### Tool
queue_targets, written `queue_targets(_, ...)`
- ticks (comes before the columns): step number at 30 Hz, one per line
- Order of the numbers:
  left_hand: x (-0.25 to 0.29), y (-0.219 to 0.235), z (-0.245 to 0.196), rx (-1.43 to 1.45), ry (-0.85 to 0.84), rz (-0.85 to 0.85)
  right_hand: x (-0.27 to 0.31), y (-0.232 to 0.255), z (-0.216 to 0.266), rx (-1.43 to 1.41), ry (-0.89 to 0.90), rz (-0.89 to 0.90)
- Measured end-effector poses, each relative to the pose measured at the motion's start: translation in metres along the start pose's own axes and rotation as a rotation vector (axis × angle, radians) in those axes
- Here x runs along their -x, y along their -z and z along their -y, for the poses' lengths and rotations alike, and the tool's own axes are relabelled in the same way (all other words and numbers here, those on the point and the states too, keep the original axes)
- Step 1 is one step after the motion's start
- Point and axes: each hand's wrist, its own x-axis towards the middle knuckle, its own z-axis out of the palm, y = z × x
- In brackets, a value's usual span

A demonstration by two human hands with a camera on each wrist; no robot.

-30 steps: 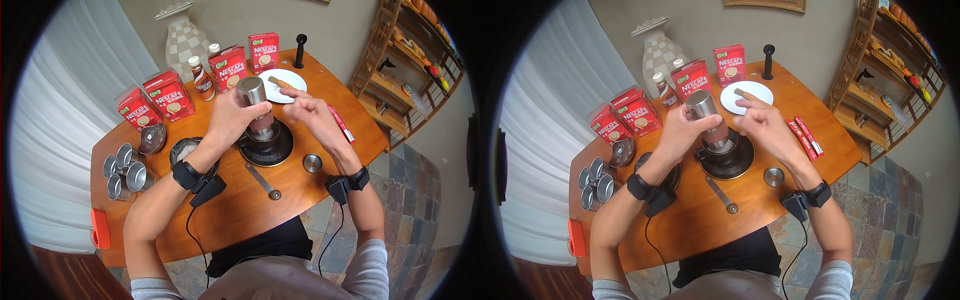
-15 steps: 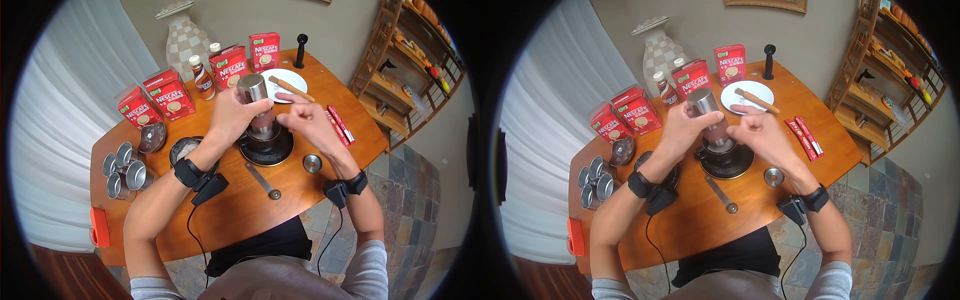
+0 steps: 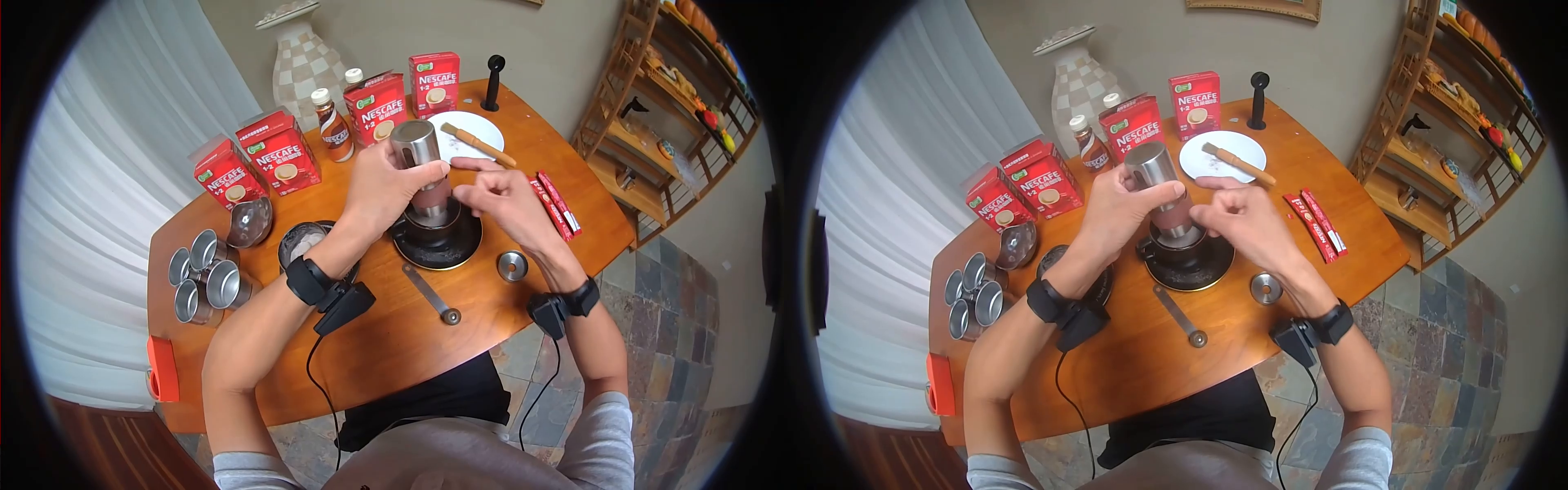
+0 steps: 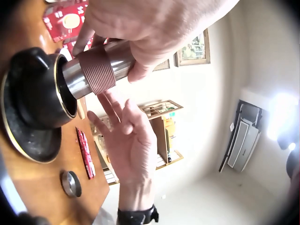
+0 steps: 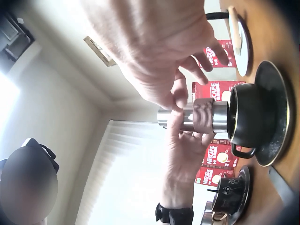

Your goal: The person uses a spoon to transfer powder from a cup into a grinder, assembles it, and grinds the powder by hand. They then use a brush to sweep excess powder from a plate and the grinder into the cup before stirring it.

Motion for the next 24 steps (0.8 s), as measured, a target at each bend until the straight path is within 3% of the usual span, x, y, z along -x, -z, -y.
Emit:
queue_targets(2, -0.001, -0.003, 0.000, -0.070, 0.047, 0.018, -0.004, -0.011, -0.007, 0.031, 0.095, 0.043)
queue_targets(3, -0.001, -0.003, 0.001, -0.024, 0.036, 0.019, -0.003, -0.012, -0.006, 0.114, 0.129, -0.019)
queue_targets(5, -0.001, 0.001, 0.002, 0.067, 0.009, 0.004, -0.001, 0.001, 0.003, 0.037, 0.013, -0.005)
queue_targets(8, -0.002, -0.001, 0.001, 0.043, 0.054, 0.005, -0.003, -0.002, 0.003, 0.039, 0.045, 0.027)
queue_targets(10, 0.000, -0.005, -0.001, 0.045, 0.022, 0.006, -0.006, -0.015, -0.007, 0.012, 0.167, 0.045)
queue_targets(11, 0.001, -0.004, -0.002, 0.046, 0.005, -0.002, 0.000, -0.011, -0.002, 0.114, 0.151, -0.022)
queue_targets(16, 0.001, -0.005, -0.003, 0.081, 0.024, 0.006, 0.000, -0.002, 0.006, 0.111, 0.026, -0.032)
queue_targets(18, 0.000, -0.001, 0.002, 0.082, 0.041, 0.003, 0.003, -0.006, 0.006, 0.101, 0.114, -0.056)
queue_targets(19, -0.001, 0.000, 0.007, 0.069, -0.003, -0.009, 0.004, 0.000, 0.011, -0.007, 0.060, -0.033)
queue_targets(24, -0.001, -0.002, 0.006, 0.090, 0.013, -0.013, 0.003, -0.009, 0.006, 0.078, 0.081, -0.009)
